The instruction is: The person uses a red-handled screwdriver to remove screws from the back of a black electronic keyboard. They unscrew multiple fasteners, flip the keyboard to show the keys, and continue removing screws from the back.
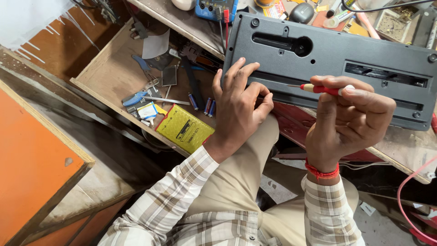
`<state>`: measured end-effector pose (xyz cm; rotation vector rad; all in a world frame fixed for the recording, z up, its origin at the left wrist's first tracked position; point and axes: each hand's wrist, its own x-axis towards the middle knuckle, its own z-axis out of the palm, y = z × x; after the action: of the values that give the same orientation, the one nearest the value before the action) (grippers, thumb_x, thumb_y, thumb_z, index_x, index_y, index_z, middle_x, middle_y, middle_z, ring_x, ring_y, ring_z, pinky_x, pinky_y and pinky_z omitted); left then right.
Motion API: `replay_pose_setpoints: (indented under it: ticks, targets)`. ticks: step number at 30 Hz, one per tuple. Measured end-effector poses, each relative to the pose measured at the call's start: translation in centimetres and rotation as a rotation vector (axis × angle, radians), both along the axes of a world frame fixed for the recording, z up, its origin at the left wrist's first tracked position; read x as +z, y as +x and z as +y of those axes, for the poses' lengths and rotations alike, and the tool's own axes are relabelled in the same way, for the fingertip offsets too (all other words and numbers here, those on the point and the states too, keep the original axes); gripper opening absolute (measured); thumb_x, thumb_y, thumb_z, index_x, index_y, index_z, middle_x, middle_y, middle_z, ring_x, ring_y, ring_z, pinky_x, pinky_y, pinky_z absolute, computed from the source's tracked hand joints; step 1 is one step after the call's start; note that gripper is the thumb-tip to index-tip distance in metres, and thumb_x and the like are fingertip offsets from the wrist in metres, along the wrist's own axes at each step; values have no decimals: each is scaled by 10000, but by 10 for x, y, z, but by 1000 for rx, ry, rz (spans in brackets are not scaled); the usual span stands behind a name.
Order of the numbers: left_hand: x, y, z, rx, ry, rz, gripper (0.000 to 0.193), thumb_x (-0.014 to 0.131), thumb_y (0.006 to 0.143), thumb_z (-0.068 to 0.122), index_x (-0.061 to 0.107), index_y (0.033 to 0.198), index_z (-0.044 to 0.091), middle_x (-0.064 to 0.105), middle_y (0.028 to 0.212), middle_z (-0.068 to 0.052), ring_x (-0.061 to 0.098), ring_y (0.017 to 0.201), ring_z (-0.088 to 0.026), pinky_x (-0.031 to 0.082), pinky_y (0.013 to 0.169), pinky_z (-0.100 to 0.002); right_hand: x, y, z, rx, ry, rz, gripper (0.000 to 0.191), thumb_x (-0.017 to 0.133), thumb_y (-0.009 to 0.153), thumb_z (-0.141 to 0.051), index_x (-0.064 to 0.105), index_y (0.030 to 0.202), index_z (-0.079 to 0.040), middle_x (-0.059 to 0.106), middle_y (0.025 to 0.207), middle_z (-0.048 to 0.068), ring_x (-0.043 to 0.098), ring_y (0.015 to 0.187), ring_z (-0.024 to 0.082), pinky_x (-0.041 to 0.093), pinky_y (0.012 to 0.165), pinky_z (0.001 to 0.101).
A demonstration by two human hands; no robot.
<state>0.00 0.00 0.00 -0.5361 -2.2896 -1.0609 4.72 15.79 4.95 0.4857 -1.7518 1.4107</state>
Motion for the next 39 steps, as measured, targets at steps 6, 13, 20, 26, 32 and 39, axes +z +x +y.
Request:
replay_pose_setpoints:
  ticks: [6, 13, 20, 26, 32, 39]
  targets:
    - [-5, 1, -1, -4, 67, 46, 119, 776, 915, 216, 697, 918, 128, 602, 1345, -76, 478, 1414, -298, 212, 1254, -580, -9, 3, -1, -33, -5, 4, 230, 563, 1160, 158, 418, 1193, -18, 635, 1191, 201, 727, 1076, 247, 692, 944, 369]
    - [-19, 1, -60, -33, 357, -130, 76, 723, 972, 65, 649, 956, 68, 698, 968, -50, 688, 874, -204, 549, 789, -336, -16, 5, 13, -30, 26, 30, 255, 598, 1171, 151, 422, 1216, -27, 639, 1196, 193, 691, 1035, 226, 687, 972, 376]
    - [-47, -2, -105, -159, 207, -420, 185, 748, 864, 16, 615, 993, 22, 742, 845, -86, 756, 778, -221, 583, 673, -348, -21, 5, 13, -9, 42, 13, 264, 614, 1186, 132, 415, 1235, -34, 639, 1201, 200, 718, 1056, 246, 678, 949, 381]
    - [-65, 6, -94, -205, -14, -332, 223, 763, 790, -29, 626, 962, 6, 740, 856, -156, 722, 831, -349, 569, 713, -447, -22, 8, 9, -1, 30, -11, 255, 619, 1186, 107, 411, 1224, -35, 642, 1192, 198, 748, 1052, 243, 698, 919, 364]
    - [-69, 3, -86, -212, -80, -267, 170, 731, 770, -68, 646, 904, -7, 734, 857, -161, 696, 839, -382, 551, 742, -486, -20, 11, 12, -19, 52, -15, 260, 651, 1191, 83, 422, 1231, -35, 656, 1195, 208, 732, 1037, 247, 709, 938, 357]
    - [-71, 2, -87, -196, -110, -276, 195, 738, 741, -64, 645, 900, 1, 723, 824, -166, 683, 819, -398, 540, 740, -506, -20, 10, 9, -2, 44, -8, 256, 658, 1190, 54, 422, 1224, -39, 647, 1178, 197, 745, 1022, 244, 712, 906, 354]
